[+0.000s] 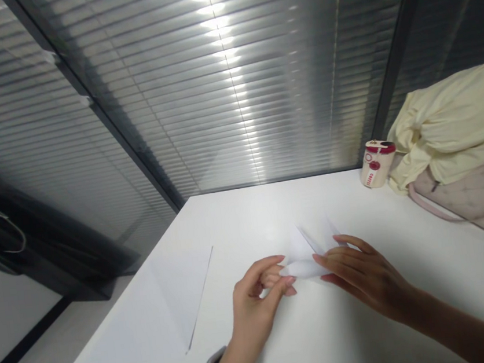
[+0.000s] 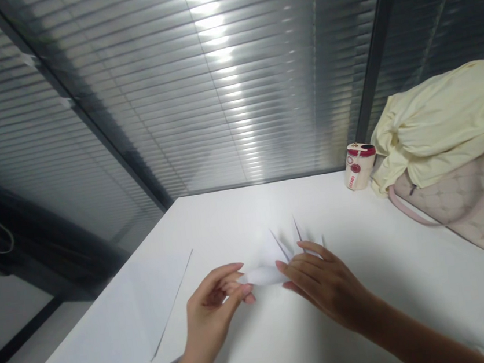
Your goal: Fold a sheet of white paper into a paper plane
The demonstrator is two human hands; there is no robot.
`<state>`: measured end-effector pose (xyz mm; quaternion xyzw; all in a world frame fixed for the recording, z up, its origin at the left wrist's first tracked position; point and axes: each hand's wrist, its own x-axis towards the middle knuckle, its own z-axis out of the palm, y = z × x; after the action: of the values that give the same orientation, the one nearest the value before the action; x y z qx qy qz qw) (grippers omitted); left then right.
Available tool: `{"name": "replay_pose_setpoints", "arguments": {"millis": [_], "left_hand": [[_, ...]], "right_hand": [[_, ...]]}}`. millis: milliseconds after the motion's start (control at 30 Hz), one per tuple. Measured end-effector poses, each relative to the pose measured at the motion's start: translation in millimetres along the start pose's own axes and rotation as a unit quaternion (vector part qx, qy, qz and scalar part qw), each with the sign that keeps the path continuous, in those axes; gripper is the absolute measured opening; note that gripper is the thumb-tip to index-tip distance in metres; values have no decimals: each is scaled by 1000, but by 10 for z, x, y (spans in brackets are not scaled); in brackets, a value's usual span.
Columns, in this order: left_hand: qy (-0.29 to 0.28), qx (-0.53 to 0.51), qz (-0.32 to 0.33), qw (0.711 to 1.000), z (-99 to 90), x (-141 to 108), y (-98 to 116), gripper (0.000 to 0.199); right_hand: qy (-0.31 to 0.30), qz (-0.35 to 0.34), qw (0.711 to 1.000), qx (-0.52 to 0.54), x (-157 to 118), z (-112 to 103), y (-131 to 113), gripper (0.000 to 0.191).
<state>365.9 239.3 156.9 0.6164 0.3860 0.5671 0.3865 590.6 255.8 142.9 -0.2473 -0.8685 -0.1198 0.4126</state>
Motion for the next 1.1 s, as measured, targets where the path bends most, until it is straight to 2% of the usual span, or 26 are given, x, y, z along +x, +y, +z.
{"name": "replay_pose_setpoints", "arguments": {"millis": [133,300,400,533,733,800,867,933,967,1033,1100], "left_hand": [[35,-65,-72,995,78,-13,53,27],[72,-59,-119,988,88,4,108,29],[72,-18,-108,991,73,20,103,25],[40,36,-82,995,69,39,100,12],[30,77,-94,992,63,62,90,8],[37,41,-111,992,94,66,82,14],[67,-31,-142,987,165,62,65,29],[104,-108,-192,970,270,47,35,41],[109,-140,-225,958,329,38,16,41],[77,-185,-293,935,443,25,-25,36],[55,-194,-314,928,524,24,-69,34]], "right_hand": [[-4,10,1000,4,-7,-10,-6,33],[-10,17,1000,8,-31,-4,-2,34],[-11,14,1000,-3,-51,-2,4,31],[-6,12,1000,-17,-57,-14,10,27],[17,17,998,-52,-82,-24,12,16],[15,14,996,-92,-116,-10,13,17],[10,6,990,-142,-142,13,11,20],[15,0,982,-189,-140,49,0,20],[20,-1,978,-206,-125,75,-12,19],[31,0,975,-221,-68,150,-52,17],[38,-1,975,-217,10,256,-123,17]]}}
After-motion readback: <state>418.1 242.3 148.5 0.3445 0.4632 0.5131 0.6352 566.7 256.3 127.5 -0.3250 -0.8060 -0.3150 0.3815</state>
